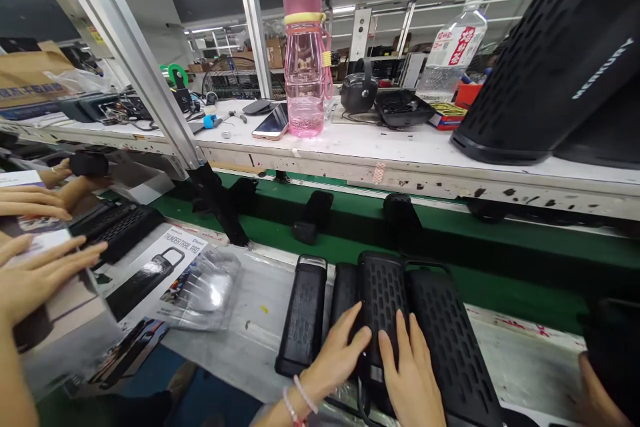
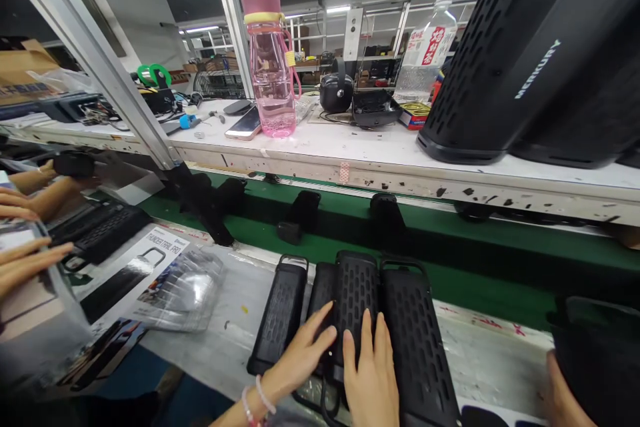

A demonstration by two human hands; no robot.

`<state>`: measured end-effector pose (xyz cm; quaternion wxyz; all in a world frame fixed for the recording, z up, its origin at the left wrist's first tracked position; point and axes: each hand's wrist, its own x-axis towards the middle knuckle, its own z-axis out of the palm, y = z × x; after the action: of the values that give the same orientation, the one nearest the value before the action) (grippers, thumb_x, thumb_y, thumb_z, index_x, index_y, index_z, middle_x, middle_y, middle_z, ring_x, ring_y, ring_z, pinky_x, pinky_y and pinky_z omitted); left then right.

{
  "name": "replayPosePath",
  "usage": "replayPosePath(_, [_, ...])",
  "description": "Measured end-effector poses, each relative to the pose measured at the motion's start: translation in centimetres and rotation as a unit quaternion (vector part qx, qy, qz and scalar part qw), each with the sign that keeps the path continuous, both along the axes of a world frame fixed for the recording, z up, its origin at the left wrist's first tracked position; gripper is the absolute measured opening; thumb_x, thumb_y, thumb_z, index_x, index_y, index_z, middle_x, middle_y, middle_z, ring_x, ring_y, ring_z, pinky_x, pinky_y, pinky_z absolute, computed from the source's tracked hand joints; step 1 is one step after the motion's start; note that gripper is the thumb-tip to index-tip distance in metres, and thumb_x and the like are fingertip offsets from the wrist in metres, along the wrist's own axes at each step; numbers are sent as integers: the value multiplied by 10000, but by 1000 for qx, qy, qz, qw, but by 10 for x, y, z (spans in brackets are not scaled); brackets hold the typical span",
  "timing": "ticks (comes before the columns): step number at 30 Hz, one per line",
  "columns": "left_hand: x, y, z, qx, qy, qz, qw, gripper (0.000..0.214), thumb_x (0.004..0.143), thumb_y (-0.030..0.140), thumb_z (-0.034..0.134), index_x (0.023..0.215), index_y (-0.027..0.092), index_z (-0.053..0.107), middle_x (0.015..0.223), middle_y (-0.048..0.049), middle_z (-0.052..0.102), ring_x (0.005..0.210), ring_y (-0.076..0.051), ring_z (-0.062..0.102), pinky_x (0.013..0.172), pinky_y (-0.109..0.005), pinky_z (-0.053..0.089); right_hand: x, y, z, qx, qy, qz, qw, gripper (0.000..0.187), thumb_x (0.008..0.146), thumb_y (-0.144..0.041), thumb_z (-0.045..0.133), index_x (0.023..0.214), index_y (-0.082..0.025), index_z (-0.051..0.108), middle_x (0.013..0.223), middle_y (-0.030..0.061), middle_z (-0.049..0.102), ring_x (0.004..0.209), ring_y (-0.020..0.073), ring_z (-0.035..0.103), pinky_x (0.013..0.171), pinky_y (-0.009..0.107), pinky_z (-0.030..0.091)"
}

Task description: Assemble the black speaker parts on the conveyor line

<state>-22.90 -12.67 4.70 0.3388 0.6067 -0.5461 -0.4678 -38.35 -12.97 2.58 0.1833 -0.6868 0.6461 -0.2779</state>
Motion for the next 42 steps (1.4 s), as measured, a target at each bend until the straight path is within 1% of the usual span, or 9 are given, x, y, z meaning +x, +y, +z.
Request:
replayPosePath(3, [32,-3,-17,-34,-144,118,982,457,895,407,444,1287,194,543,1435,-93,425,1364,-212,338,1154,-330,220,1,1,6,3,3,-17,1000,770,892,-649,216,1425,-116,370,1504,152,277,1371,333,272,1093,543,301])
replayPosePath(6, [56,-1,-39,7,-208,191,959,737,820,405,556,1447,121,293,1469,-216,270,1392,-357,229,1131,-489,189,2,1,11,9,4,-19,1000,754,890,-645,232,1408,-124,402,1493,149,303,1348,339,318,1073,545,334])
replayPosePath(9, [63,3,-58,58,-239,201,948,999,697,403,690,1492,158,137,1443,-261,267,1292,-453,364,1019,-543,328,0,-1,13,-5,13,-4,1000,740,897,-628,239,1377,-101,440,1479,158,327,1341,332,330,1077,527,337])
replayPosePath(13, [62,6,-67,70,-276,196,938,989,693,345,679,1494,234,111,1397,-216,354,1160,-406,518,934,-489,415,-3,-3,10,-18,18,2,1000,701,906,-602,251,1358,-111,466,1472,148,340,1336,324,342,1083,513,338])
replayPosePath(19, [68,7,-62,52,-264,196,943,958,706,341,661,1487,237,117,1387,-154,408,1202,-310,513,944,-383,433,-5,-2,8,-12,12,-1,1000,656,910,-585,266,1353,-151,479,1479,118,334,1332,319,346,1072,516,357])
replayPosePath(28, [62,-2,-60,51,-266,168,948,969,688,352,673,1486,256,133,1371,-148,431,1140,-317,557,887,-394,460,-5,2,17,17,-5,13,1000,644,917,-561,269,1352,-137,483,1490,122,312,1346,324,321,1068,539,357])
replayPosePath(33, [75,-7,-61,56,-292,178,938,933,723,379,652,1484,240,130,1320,-150,462,1120,-315,566,884,-401,460,-27,21,31,-79,-58,13,995,429,942,-428,376,1302,-237,509,1428,61,405,1289,256,412,1075,474,376])
replayPosePath(37, [79,-8,-54,52,-322,164,931,873,783,414,608,1482,173,143,1360,-207,403,1191,-367,497,938,-484,427,-68,43,40,-161,-57,-88,981,375,914,-411,429,1207,-216,557,1284,86,527,1188,276,492,1038,495,390])
replayPosePath(42, [43,5,-23,-128,-303,63,942,504,897,361,469,1375,221,395,1463,-119,296,1363,-286,289,1113,-448,289,-109,76,20,-89,-105,-259,956,520,817,-543,471,1135,-146,575,1164,151,575,1094,343,541,943,540,444])
